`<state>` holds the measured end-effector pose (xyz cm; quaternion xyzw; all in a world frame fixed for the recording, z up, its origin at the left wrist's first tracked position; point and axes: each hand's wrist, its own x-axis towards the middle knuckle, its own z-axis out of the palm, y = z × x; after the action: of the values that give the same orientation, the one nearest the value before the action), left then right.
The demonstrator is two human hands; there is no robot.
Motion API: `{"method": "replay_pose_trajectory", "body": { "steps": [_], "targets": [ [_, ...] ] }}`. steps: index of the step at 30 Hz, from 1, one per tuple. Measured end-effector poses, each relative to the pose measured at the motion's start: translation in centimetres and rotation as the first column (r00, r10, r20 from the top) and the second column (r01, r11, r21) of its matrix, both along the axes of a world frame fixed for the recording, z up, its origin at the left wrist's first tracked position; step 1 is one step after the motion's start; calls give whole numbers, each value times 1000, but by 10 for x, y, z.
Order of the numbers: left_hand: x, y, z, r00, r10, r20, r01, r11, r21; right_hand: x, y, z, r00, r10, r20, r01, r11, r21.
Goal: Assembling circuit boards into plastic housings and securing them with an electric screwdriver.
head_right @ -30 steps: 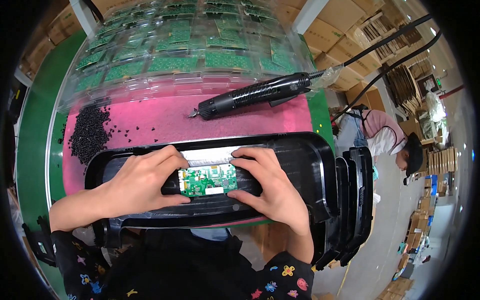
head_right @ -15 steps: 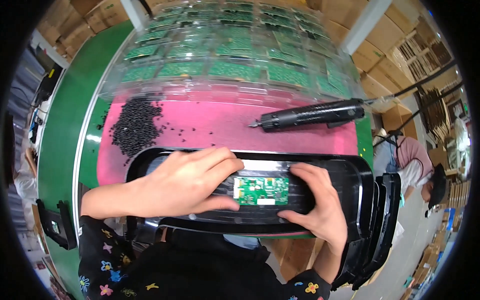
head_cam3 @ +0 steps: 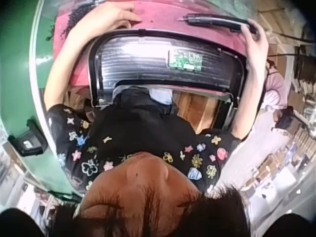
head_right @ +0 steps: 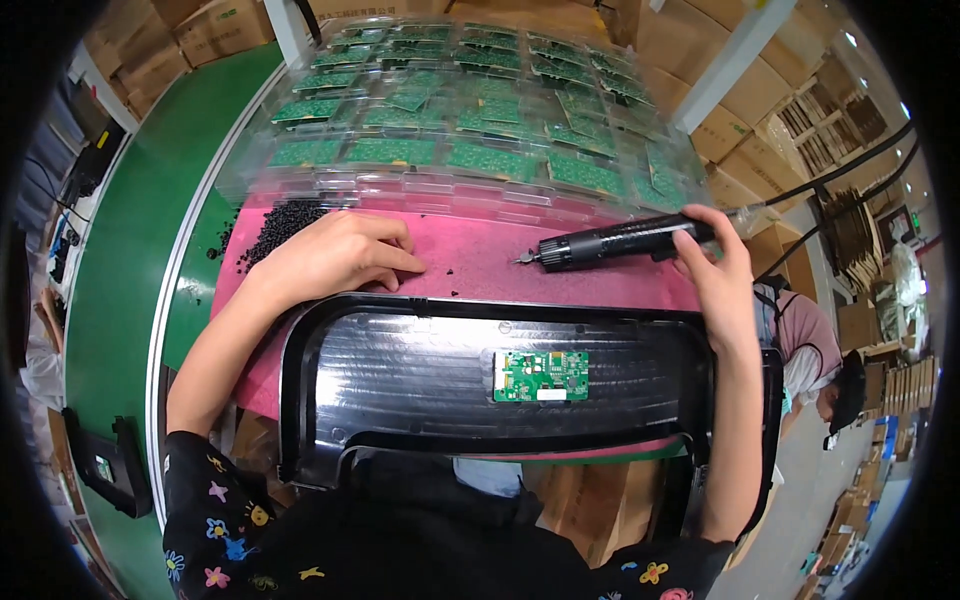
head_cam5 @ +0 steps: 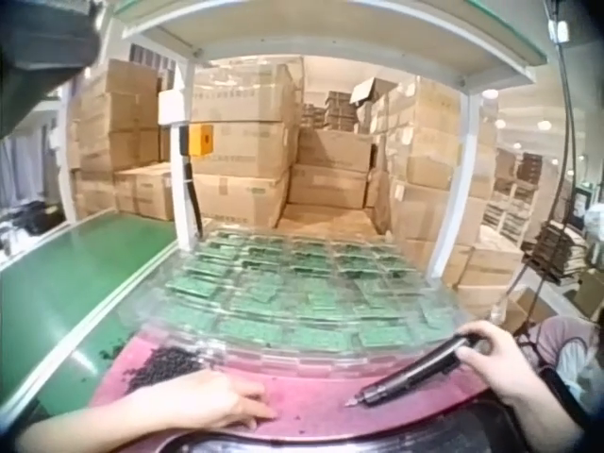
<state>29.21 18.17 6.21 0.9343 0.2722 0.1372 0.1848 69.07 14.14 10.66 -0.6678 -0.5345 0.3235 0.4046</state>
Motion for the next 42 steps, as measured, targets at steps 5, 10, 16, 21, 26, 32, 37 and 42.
{"method": "replay_pose_trajectory", "body": {
  "steps": [5, 10, 16, 21, 26, 32, 37, 42],
  "targets": [
    [8, 5, 2, 999, -1, -33, 2, 999, 43, -52, 19, -15, 987, 7, -160, 99, 761, 642],
    [13, 6, 9, 993, 0, -121, 0, 1000, 2, -104, 17, -14, 823, 367, -435, -144, 874, 465],
    [24, -1, 13, 972, 152, -177, -154, 988, 3, -111, 22, -23, 649, 428, -629, -206, 895, 397],
    [23, 8, 7, 972, 168, -161, -190, 973, -131, -111, 13, -28, 666, 434, -607, -169, 880, 443],
    [19, 1, 3, 962, 247, -115, -258, 961, -100, -110, 13, -33, 680, 458, -573, -162, 856, 492],
    [31, -2, 15, 944, 325, -54, -329, 922, -205, -108, -16, -2, 494, 434, -754, 61, 848, 527],
    [52, -34, 42, 934, 175, 311, -29, 906, -422, -113, -56, 23, 298, 638, -710, 63, 729, 681],
    [77, -51, 50, 952, 30, 305, 143, 837, -528, -106, -95, 36, 501, 736, -455, -16, 534, 846]
  ]
}}
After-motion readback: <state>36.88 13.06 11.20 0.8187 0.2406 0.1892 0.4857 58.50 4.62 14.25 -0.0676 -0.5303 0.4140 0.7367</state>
